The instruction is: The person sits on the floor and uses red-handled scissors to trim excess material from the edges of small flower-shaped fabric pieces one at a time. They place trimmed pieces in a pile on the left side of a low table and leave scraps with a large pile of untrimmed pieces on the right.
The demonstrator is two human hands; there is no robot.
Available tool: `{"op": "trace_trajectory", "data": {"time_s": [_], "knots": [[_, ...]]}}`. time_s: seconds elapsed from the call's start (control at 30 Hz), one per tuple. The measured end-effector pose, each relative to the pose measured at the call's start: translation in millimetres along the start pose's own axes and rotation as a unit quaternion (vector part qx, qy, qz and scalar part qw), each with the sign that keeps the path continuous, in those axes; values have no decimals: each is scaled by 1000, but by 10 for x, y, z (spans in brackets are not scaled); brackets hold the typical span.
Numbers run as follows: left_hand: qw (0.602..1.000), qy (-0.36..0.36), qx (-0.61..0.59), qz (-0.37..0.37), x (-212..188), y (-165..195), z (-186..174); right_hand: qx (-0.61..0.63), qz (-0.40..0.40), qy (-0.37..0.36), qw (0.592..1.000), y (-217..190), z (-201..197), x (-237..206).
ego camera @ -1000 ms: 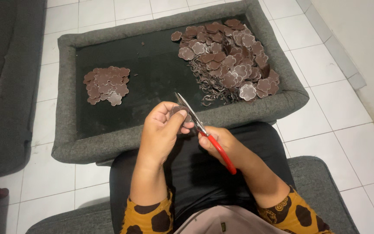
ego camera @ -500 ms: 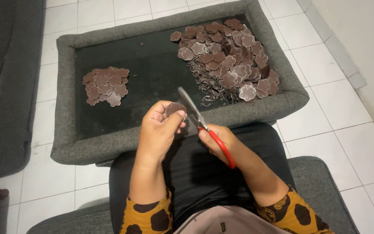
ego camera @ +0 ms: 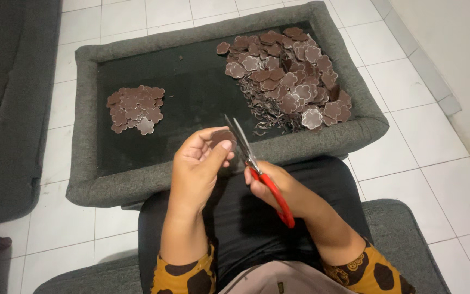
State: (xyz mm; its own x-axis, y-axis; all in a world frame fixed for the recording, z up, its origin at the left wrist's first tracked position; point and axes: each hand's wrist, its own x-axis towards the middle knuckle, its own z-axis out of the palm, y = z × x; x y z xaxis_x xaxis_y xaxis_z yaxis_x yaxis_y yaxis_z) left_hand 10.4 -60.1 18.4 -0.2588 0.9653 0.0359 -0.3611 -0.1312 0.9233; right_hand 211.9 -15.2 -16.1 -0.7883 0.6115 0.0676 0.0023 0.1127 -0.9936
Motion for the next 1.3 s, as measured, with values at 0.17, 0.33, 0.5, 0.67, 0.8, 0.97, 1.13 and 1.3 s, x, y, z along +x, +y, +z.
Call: {"op": "trace_trajectory", "data": {"time_s": [0.17,0.33,0.5,0.67,0.8,0.97,1.13,1.3], "knots": [[1000,9,-1,26,-77,59,32,1,-12,-21,1000,-62,45,-37],[999,16,1,27,-112,84,72,15,-16,-33,999,-112,37,-60],[999,19,5,26,-138,84,108,3,-7,-24,1000,-126,46,-65],[999,24,-10,26,-138,73,134,12,25,-15,999,-125,50,-77],[999,27,-4,28,-150,74,139,-6,17,-5,1000,-117,60,-59],[999,25,-11,26,-140,64,133,34,95,23,995,-98,102,-67],[999,21,-27,18,-133,61,113,12,73,9,997,-68,63,-74],[999,22,-17,21,-144,81,98,16,69,1,997,-51,35,-83]]}}
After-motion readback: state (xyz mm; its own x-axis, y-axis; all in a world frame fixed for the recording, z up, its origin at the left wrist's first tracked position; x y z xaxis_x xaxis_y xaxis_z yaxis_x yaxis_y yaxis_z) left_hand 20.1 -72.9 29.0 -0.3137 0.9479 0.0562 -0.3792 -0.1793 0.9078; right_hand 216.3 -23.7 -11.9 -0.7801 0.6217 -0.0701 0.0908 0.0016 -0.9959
